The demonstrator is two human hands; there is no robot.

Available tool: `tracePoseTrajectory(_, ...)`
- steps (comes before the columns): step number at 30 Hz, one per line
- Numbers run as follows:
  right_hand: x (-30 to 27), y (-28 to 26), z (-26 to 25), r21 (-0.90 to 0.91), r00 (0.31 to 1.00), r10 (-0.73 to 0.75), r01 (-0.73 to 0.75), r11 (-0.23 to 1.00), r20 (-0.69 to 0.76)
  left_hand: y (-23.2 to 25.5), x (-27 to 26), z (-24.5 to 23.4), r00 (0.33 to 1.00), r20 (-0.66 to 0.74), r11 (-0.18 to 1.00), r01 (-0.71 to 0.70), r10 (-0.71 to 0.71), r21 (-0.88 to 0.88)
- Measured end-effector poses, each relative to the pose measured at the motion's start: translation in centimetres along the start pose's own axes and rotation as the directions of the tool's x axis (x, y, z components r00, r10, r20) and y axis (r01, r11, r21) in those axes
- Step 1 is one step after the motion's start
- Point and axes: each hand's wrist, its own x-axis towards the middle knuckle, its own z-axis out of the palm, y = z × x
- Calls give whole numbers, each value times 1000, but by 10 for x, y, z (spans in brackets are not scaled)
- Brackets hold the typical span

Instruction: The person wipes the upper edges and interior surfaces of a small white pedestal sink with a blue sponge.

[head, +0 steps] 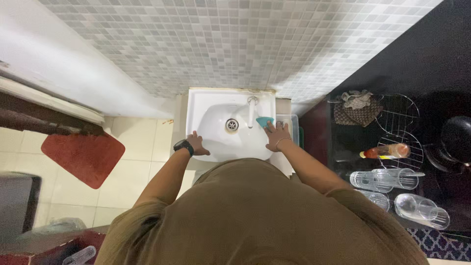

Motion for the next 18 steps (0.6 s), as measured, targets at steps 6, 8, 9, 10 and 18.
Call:
tracePoseTrajectory(6,7,2,0,21,1000,1,-1,1000,22,-6,3,-8,999,40,998,-18,21,-67)
tracePoseTrajectory(8,6,-1,1,19,999,0,-1,1000,35,-5,2,-7,998,52,998,-17,20,-53)
tracePoseTrajectory(9,6,0,0,10,999,0,-1,1000,35,-4,3,-9,999,48,999,-16,18,-35)
tracePoseTrajectory(10,6,0,-2,0,999,1,-1,1000,34,-3,3,-10,999,44,1000,-15,16,-16)
tracePoseTrajectory(18,10,2,-7,38,1000,-6,5,999,18,-8,-3,-18,998,53,996,-40,44,-75)
